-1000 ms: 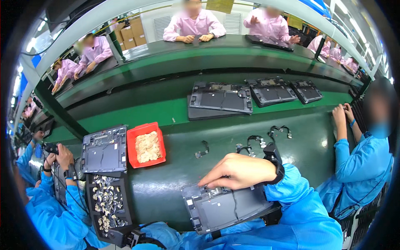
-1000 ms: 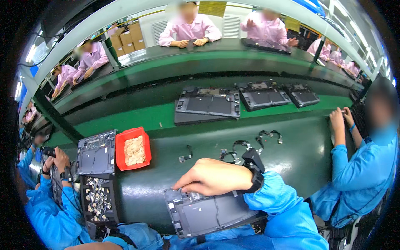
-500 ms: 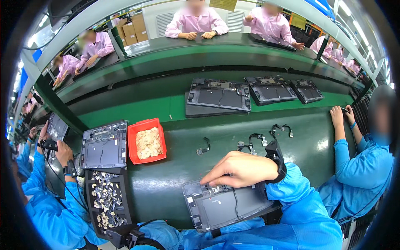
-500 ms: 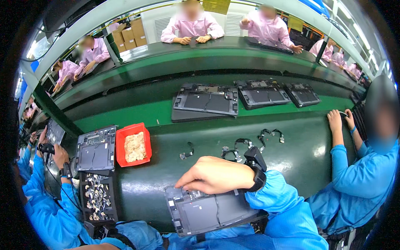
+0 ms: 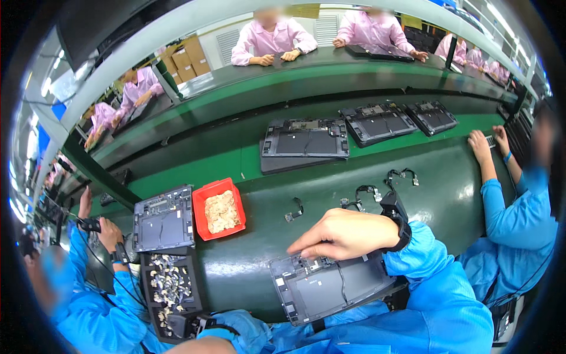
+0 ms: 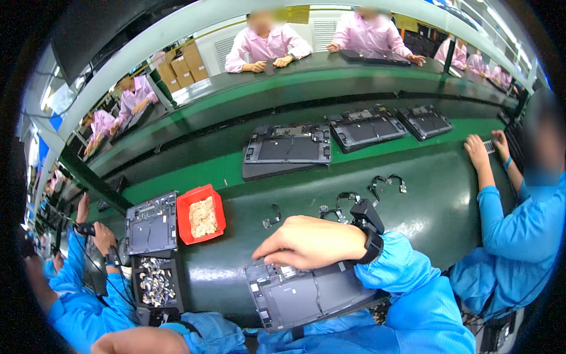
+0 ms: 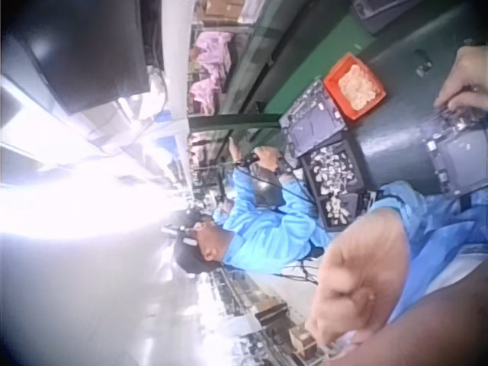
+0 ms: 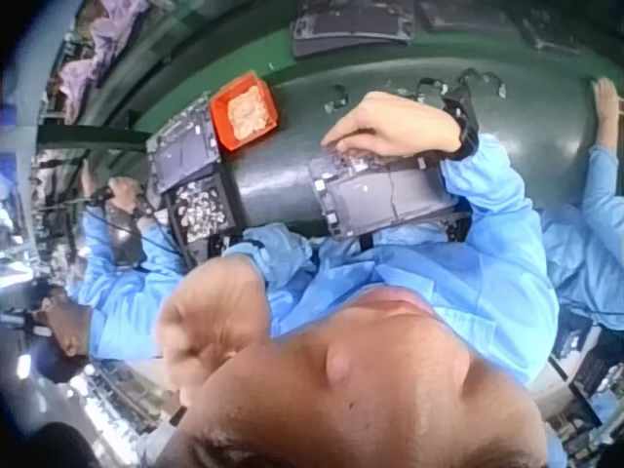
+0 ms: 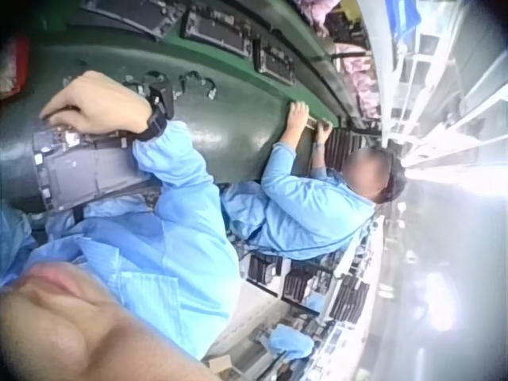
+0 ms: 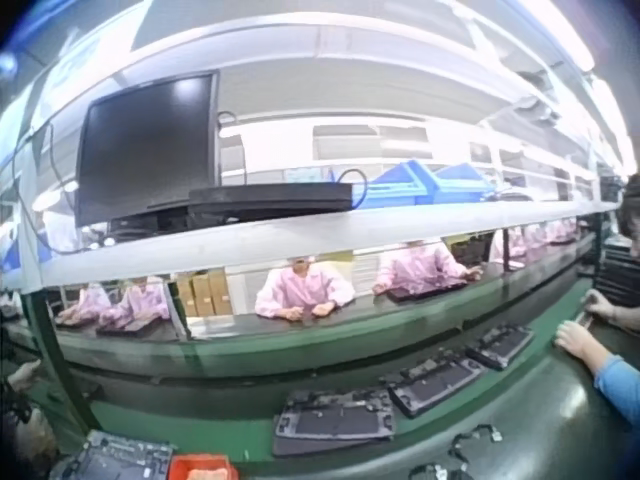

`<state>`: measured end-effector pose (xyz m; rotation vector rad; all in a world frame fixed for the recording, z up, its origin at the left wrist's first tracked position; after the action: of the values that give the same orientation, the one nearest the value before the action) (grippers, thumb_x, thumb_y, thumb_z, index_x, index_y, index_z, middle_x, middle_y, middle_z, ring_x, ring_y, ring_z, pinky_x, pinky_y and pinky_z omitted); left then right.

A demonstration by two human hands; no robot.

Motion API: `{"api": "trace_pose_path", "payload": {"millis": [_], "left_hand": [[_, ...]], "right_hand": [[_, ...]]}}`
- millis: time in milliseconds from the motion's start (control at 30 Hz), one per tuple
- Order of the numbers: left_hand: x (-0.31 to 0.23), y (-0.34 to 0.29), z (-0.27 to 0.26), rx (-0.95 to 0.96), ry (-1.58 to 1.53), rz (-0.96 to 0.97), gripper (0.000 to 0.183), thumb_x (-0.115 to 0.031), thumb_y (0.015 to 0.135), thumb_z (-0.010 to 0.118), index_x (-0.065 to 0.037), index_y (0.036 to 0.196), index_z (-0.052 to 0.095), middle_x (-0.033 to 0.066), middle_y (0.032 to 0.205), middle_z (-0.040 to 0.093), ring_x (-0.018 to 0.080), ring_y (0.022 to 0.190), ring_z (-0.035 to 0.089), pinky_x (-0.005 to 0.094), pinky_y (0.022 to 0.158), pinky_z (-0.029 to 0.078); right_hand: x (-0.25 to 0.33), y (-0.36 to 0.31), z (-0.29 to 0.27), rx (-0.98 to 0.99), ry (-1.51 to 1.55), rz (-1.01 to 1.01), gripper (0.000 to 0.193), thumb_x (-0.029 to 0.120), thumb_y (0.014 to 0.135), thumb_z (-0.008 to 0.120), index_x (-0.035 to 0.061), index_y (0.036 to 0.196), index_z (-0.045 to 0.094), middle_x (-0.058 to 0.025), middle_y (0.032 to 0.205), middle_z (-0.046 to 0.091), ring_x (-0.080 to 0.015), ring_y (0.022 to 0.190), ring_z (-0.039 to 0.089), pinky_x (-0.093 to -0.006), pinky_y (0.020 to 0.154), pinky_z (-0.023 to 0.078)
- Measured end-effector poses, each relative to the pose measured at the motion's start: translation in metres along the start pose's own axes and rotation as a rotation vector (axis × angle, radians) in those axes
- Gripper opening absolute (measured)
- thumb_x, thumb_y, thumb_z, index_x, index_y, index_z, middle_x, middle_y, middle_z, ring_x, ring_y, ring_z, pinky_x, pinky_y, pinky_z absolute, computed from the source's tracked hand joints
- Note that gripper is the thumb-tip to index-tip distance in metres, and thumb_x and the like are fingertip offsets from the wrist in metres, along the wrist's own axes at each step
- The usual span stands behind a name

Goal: The person installs internal ribbon cables and circuit boards into an electronics chassis, securing them with fasteners. This is done using tweezers and an electric screwdriver.

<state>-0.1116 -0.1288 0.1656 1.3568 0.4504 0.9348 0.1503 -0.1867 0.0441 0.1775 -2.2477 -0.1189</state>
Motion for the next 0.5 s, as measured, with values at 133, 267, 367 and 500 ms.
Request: {"api": "trace_pose_path", "payload": {"millis": [133, 267, 367, 500], "left_hand": [[0.026, -0.017, 0.035, -0.015, -0.332, -0.173, 0.019, -0.014, 0.098, 0.066, -0.007, 0.115, 0.067, 0.0009, 0.109, 0.069, 0.015, 0.104, 0.064, 0.0374, 0.09, 0.052], [0.053, -0.104, 0.052, 0.545, -0.003, -0.855, 0.021, -0.016, 0.078, 0.088, -0.004, 0.075, 0.07, 0.0055, 0.074, 0.073, 0.0259, 0.067, 0.068, 0.0356, 0.071, 0.054], [0.046, -0.163, 0.031, 0.744, 0.126, -1.101, 0.014, -0.008, 0.082, 0.084, -0.004, 0.093, 0.077, 0.0061, 0.083, 0.077, 0.0262, 0.078, 0.072, 0.0386, 0.076, 0.054], [0.038, -0.221, 0.001, 0.932, 0.327, -1.162, 0.034, -0.009, 0.087, 0.08, -0.003, 0.12, 0.074, 0.014, 0.11, 0.076, 0.033, 0.109, 0.07, 0.0404, 0.098, 0.051]], "right_hand": [[0.017, -0.01, -0.009, -0.026, 0.065, 0.118, 0.031, 0.019, 0.1, 0.068, 0.0041, 0.126, 0.06, -0.0108, 0.089, 0.078, -0.0298, 0.081, 0.076, -0.0383, 0.069, 0.056], [-0.003, -0.072, -0.013, -0.119, 0.102, 0.156, 0.014, 0.013, 0.098, 0.07, 0.0063, 0.106, 0.062, -0.0081, 0.088, 0.079, -0.0243, 0.08, 0.077, -0.034, 0.07, 0.056], [-0.03, -0.126, 0.011, -0.155, 0.264, 0.244, 0.013, 0.013, 0.098, 0.071, 0.0051, 0.104, 0.064, -0.0043, 0.082, 0.078, -0.0125, 0.075, 0.074, -0.0275, 0.069, 0.055], [-0.043, -0.199, 0.058, -0.556, 0.809, 0.393, 0.009, -0.002, 0.095, 0.073, -0.0027, 0.099, 0.065, -0.0105, 0.086, 0.076, -0.0158, 0.084, 0.075, -0.027, 0.079, 0.056]]}}
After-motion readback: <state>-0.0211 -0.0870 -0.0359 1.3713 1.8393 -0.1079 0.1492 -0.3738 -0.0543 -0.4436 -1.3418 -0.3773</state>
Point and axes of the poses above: each hand's wrist, its own y-axis towards the middle knuckle, its own z-axis out of the palm, x = y × z, the point moved 6 cm from there along y, towards the middle knuckle
